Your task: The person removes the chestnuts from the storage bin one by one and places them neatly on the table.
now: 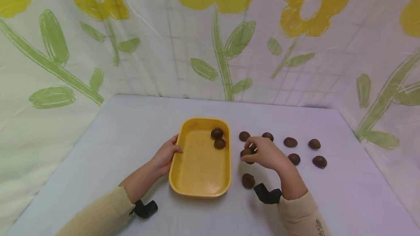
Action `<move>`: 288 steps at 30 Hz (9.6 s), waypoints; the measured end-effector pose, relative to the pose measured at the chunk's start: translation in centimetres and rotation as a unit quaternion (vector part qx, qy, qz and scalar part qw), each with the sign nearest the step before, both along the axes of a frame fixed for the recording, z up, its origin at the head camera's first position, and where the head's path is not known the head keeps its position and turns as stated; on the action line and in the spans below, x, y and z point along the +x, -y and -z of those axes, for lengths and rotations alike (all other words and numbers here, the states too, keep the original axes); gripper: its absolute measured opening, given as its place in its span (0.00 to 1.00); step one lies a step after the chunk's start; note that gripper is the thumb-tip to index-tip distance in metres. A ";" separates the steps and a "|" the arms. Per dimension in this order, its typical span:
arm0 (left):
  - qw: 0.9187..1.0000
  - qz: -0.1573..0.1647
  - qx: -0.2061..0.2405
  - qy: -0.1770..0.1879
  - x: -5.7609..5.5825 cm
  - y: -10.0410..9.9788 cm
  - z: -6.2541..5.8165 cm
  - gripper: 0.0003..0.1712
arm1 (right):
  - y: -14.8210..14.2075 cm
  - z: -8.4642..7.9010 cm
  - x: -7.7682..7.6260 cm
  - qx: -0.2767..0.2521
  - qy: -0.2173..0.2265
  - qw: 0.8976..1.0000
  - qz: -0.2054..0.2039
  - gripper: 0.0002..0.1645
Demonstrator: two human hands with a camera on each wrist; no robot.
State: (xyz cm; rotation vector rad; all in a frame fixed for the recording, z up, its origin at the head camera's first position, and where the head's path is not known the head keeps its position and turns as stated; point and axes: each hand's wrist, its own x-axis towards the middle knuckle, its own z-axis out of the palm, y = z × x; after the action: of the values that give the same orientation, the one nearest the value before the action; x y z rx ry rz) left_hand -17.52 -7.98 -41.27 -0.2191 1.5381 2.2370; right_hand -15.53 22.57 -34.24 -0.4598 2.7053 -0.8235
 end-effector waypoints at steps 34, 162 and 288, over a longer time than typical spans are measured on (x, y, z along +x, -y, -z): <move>1.000 0.000 0.008 0.001 0.0 0.0 -0.2 0.45 | -5.6 4.2 3.3 0.025 0.042 0.999 0.011 0.18; 1.000 0.001 0.014 -0.003 0.1 0.1 0.1 0.44 | 11.3 1.7 -6.1 0.067 0.019 0.992 -0.102 0.08; 1.000 0.006 0.025 -0.005 0.1 -0.2 -0.1 0.45 | -12.3 1.6 3.0 0.057 -0.011 0.987 0.152 0.39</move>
State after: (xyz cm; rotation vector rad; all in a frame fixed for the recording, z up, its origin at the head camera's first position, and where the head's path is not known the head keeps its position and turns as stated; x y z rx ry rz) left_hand -17.43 -7.82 -41.16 -0.1844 1.4819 2.2686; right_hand -12.49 34.83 -35.80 -0.0280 2.8652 -0.7336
